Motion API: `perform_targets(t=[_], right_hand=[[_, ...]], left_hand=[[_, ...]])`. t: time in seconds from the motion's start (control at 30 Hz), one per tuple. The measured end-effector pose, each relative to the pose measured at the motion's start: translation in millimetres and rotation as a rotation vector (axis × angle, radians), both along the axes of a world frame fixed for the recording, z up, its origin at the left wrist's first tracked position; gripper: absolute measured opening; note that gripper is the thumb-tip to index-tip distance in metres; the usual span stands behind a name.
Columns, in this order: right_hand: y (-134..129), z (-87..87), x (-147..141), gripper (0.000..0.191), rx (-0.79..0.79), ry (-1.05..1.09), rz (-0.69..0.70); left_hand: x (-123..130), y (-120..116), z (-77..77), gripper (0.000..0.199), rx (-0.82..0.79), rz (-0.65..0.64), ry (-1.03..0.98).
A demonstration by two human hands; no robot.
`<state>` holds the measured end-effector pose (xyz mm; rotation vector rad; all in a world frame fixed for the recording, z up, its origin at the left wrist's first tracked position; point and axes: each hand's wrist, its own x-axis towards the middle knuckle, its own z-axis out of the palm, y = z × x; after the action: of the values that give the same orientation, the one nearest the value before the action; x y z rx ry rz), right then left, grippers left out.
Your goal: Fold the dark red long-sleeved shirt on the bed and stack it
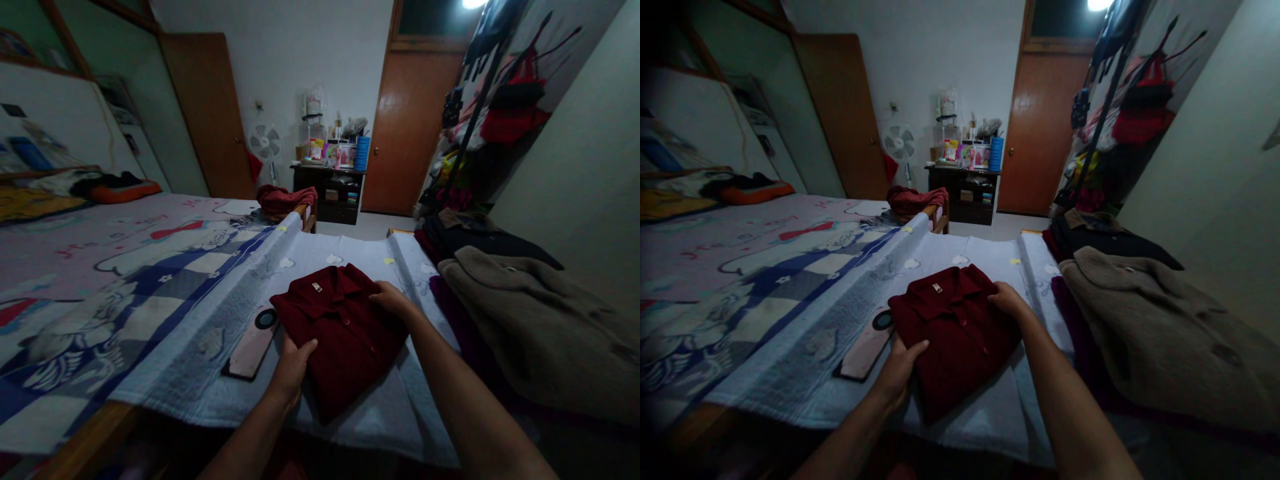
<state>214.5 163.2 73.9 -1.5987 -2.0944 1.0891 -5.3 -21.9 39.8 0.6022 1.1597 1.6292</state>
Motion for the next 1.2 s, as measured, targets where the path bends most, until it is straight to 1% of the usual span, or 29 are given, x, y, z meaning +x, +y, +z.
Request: perform_targets(t=[0.07,0.13,0.23,0.37,0.47,0.53,0.63,0.7,0.77,0.9,1.07,1.2], right_hand=[[-5.2,4.1,2.0,0.034,0.031,0.017,0.000],[-11.2,11.7,5.4,0.032,0.082,0.025,0.001],[-20.0,30.1,13.8,0.029,0.178,0.012,-0.005],[-29.3,63.4,32.7,0.027,0.277,-0.024,-0.034],[-36.9,92.2,53.2,0.028,0.363,-0.027,-0.099],[-43.4,112.8,69.1,0.028,0.382,-0.004,-0.148],[-53.8,144.2,96.3,0.026,0.369,0.034,-0.209],[-59.8,163.0,116.9,0.027,0.355,0.062,-0.267],[-64.3,178.0,139.7,0.029,0.342,0.097,-0.331],[-72.2,196.8,189.0,0.033,0.300,0.186,-0.462],[-88.1,213.6,244.4,0.039,0.231,0.335,-0.632],[-100.7,223.7,283.8,0.042,0.191,0.328,-0.756]], left_hand=[[-1.6,-0.9,9.5,0.081,0.025,0.001,0.059],[-1.5,-2.0,21.0,0.079,0.040,-0.012,0.074],[2.6,-2.5,40.8,0.076,0.040,-0.050,0.063],[13.5,1.7,68.8,0.075,0.056,-0.087,0.049],[24.2,9.0,89.9,0.076,0.115,-0.158,0.052],[32.9,15.4,104.2,0.077,0.151,-0.202,0.060],[49.7,26.3,126.6,0.078,0.200,-0.276,0.029],[64.6,33.8,142.0,0.077,0.241,-0.337,-0.010],[82.6,41.2,156.7,0.077,0.273,-0.391,-0.052],[125.9,56.0,179.1,0.080,0.295,-0.491,-0.106],[186.4,75.2,193.6,0.085,0.369,-0.637,-0.154],[235.3,88.9,199.0,0.089,0.421,-0.712,-0.176]])
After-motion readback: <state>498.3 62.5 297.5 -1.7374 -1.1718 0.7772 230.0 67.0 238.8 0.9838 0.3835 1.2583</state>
